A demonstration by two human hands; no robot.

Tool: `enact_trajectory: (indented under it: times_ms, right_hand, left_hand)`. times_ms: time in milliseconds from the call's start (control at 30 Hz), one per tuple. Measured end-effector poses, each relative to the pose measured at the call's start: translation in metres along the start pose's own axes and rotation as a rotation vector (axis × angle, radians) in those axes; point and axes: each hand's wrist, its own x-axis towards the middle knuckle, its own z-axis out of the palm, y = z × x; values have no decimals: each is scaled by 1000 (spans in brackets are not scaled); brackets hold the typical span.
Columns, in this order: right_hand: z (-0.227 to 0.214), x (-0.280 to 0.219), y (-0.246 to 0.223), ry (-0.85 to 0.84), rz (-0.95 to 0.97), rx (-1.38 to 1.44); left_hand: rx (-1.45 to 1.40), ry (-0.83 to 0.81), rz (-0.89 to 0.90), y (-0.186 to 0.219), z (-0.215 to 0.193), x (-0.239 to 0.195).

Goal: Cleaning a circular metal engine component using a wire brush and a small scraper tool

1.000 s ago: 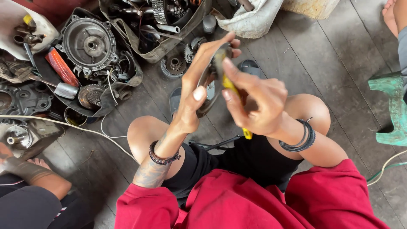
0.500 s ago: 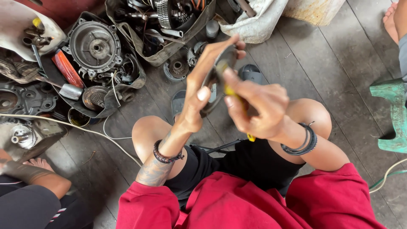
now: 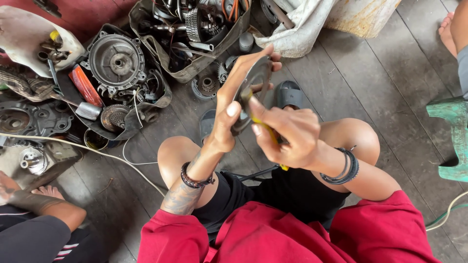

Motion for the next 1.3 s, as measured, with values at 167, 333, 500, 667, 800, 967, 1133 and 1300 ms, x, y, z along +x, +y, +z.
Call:
enact_trajectory:
  times_ms: [167, 333, 500, 667, 800, 967, 1133, 1300]
  right_hand:
    - [-3, -1, 2, 62, 47, -7]
    - [-3, -3, 7, 46, -22, -73]
    - [1, -3, 2, 40, 4, -47]
    - [-6, 1, 11, 77, 28, -77]
    - [-3, -1, 9, 63, 29, -10]
    - [-12, -4, 24, 97, 41, -1]
    - [5, -4, 7, 31, -4, -51]
    - [-5, 2, 8, 7, -12, -34]
  left_hand:
    - [-108, -16, 29, 9, 6, -1]
    - [-13, -9, 59, 7, 6, 1]
    - [-8, -2, 10, 13, 2, -1]
    - [3, -47, 44, 15, 2, -1]
    - [-11, -21, 71, 9, 3, 0]
    - [-51, -78, 40, 8, 0, -4]
    - [-14, 18, 95, -3, -2, 2]
    - [0, 4, 101, 14, -1, 1]
